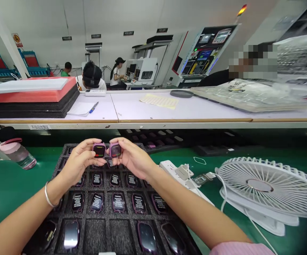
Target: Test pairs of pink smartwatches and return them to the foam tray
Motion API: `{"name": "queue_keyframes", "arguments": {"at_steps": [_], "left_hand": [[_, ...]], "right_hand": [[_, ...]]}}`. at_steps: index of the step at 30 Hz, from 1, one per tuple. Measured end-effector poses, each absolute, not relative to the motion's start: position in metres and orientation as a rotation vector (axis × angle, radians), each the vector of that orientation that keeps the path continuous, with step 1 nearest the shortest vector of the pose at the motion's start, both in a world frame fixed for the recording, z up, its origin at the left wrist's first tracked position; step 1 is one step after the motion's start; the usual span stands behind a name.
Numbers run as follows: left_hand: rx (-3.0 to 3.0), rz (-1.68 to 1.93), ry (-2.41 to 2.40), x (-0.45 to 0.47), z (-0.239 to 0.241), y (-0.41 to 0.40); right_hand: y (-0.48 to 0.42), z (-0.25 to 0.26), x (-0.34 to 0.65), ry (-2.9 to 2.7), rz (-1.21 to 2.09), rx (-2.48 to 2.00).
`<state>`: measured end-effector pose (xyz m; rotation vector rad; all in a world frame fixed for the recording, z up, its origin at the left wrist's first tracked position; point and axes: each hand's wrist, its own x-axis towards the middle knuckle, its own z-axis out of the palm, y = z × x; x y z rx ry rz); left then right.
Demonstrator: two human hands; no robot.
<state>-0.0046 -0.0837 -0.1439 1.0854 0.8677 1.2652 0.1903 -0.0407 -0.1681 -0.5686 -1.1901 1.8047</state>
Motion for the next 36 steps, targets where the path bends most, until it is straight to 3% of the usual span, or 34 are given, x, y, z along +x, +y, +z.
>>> {"name": "queue_keyframes", "arguments": {"at_steps": [7, 13, 36], "left_hand": [[1.364, 1.476, 0.749, -0.007, -0.078, -0.035], [1.533, 1.631, 0.738, -0.002, -0.05, -0.02], [1.698, 1.764, 0.602, 0.006, -0.018, -0.02]], "right_hand": [[0.013, -0.099, 0.18, -1.413, 1.521, -0.411], [0.029, -0.061, 0.184, -1.493, 1.4, -0.28], [0.017, -0.016, 0.189, -1.696, 1.156, -0.198]]}}
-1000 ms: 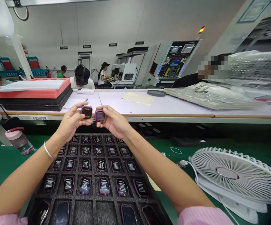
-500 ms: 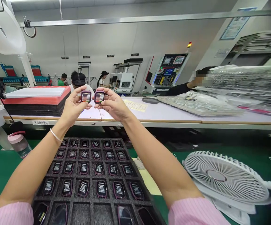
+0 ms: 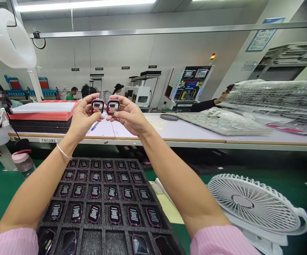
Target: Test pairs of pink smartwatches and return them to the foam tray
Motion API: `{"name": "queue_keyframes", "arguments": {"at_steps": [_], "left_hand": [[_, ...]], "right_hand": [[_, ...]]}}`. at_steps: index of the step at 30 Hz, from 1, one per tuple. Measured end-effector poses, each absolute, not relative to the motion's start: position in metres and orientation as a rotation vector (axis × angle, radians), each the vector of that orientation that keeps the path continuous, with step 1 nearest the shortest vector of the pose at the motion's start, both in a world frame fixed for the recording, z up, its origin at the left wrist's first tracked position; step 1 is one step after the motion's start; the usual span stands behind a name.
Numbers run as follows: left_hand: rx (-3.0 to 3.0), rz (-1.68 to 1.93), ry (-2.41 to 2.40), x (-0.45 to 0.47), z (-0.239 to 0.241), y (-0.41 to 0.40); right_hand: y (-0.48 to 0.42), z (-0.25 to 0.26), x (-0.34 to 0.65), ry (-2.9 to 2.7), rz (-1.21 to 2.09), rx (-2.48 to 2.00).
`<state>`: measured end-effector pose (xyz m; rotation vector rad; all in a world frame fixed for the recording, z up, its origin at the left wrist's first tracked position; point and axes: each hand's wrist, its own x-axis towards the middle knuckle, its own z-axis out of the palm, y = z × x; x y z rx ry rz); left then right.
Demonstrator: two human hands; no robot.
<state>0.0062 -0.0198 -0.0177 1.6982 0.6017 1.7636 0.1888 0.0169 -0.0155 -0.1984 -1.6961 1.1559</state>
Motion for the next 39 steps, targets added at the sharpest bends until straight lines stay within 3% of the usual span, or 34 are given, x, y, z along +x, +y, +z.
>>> {"name": "queue_keyframes", "arguments": {"at_steps": [7, 20, 39], "left_hand": [[1.658, 1.705, 0.622, 0.007, -0.042, -0.049], [1.32, 1.311, 0.966, -0.001, -0.152, -0.099], [1.293, 1.271, 1.013, -0.002, -0.184, -0.097]], "right_hand": [[-0.016, -0.041, 0.192, -1.643, 1.23, -0.268], [-0.069, -0.172, 0.193, -1.271, 1.747, -0.474], [-0.063, -0.204, 0.194, -1.246, 1.796, -0.511]]}}
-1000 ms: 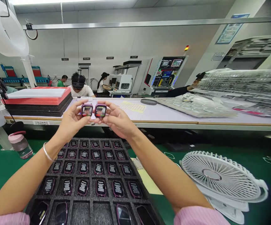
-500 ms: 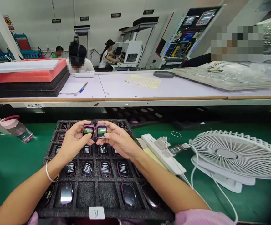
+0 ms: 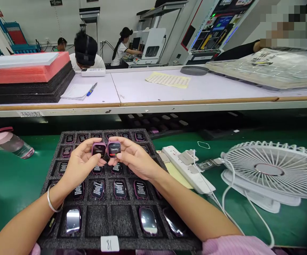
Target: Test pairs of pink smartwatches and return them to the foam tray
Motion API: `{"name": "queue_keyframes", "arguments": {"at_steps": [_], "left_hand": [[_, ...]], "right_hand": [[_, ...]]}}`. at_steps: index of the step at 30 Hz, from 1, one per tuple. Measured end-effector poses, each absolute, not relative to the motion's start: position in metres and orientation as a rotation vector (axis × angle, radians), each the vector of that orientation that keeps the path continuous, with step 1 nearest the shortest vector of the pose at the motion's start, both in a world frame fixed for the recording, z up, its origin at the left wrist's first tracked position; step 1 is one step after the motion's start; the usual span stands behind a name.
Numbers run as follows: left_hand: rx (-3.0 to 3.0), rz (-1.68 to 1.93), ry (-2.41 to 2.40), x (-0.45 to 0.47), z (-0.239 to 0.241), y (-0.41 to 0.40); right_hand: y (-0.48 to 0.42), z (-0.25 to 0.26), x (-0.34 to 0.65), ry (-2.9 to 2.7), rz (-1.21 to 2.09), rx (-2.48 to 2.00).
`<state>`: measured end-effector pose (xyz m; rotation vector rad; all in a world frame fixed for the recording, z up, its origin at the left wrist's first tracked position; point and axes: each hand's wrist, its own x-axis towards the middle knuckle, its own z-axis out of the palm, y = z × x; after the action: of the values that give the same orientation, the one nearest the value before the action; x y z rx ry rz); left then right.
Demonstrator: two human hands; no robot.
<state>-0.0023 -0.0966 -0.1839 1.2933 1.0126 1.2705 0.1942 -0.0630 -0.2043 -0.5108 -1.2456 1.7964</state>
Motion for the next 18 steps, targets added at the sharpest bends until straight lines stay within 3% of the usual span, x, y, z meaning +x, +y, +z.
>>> {"name": "queue_keyframes", "arguments": {"at_steps": [18], "left_hand": [[1.268, 1.218, 1.022, -0.0031, -0.1882, -0.0981]], "right_hand": [[-0.0643, -0.2065, 0.194, -1.285, 1.768, -0.559]]}}
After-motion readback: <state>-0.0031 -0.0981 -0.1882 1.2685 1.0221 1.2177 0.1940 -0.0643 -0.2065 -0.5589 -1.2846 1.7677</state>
